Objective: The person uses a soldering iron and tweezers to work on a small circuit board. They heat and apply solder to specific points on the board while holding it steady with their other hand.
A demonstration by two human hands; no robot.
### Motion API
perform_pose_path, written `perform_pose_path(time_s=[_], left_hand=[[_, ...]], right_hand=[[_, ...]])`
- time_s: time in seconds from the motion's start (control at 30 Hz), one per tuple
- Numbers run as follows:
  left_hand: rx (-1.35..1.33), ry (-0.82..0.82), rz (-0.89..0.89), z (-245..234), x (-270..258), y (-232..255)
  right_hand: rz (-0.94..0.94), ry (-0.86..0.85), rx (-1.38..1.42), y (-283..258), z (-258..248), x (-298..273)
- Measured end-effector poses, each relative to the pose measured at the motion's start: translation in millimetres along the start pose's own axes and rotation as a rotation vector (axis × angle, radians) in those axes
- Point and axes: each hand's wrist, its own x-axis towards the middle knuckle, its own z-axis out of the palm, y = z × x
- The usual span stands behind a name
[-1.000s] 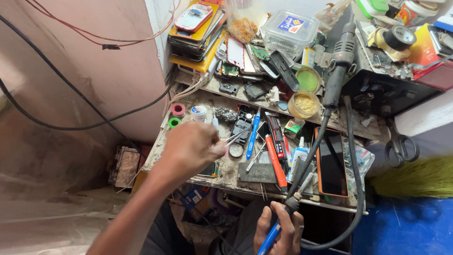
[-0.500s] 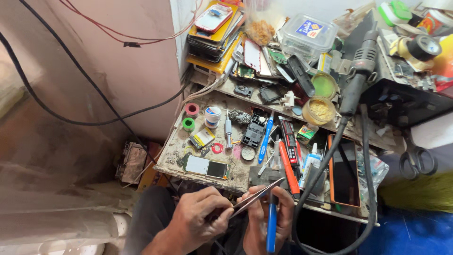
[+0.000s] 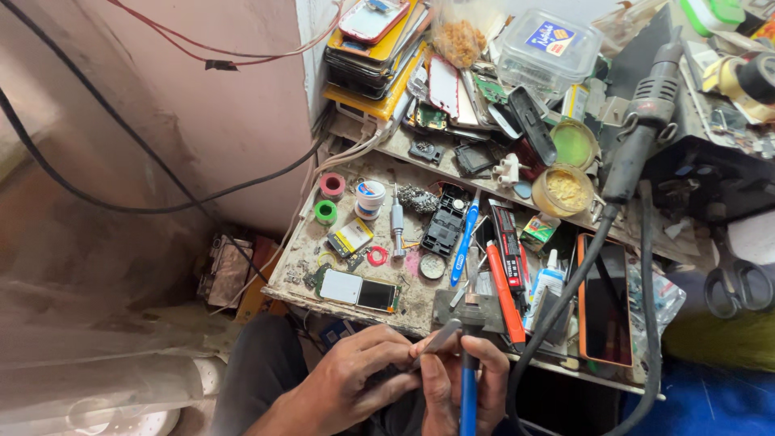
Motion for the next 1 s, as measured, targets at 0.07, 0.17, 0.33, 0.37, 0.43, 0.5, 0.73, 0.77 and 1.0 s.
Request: perform_pose_path(time_s=[0.07,0.17,0.33,0.37,0.43,0.5,0.73,0.77,1.0], left_hand=[[-0.006,0.030,-0.053,0.4,-0.4,-4.1],[0.001,0.126,-0.158,-6.9,-1.9,-10.6],[-0.162,0.278,-0.243,-37.7,12.1,-26.1],[-0.170,0.267,-0.254,-41.0,17.1,-27.6],[-0.187,0.245,-0.272,-46.3,26.3,-26.5],[0.058,0.206,-0.212,-51.3,36.6,-24.7],[0.133,0.187,-0.198,-34.5,66.3,-35.5],[0.193,0.167,-0.198,-31.9,70.0,-38.3],[0.380,0.154,-0.128,-19.9,84.3,-47.7]], right_hand=[[-0.030,0.007,-0.072,5.1,-5.3,-5.0],[-0.102,0.045,-0.288,9.9,-20.0,-10.8],[-0.181,0.010,-0.544,13.2,-51.6,-10.3],[-0.145,0.013,-0.639,12.3,-56.6,-11.3],[-0.073,0.015,-0.827,13.6,-62.8,-13.9],[-0.107,0.069,-0.733,19.0,-64.4,-17.2],[-0.117,0.093,-0.715,28.3,-76.8,-27.9],[-0.109,0.128,-0.678,29.1,-79.0,-28.9],[-0.131,0.222,-0.525,37.1,-92.9,-32.0]])
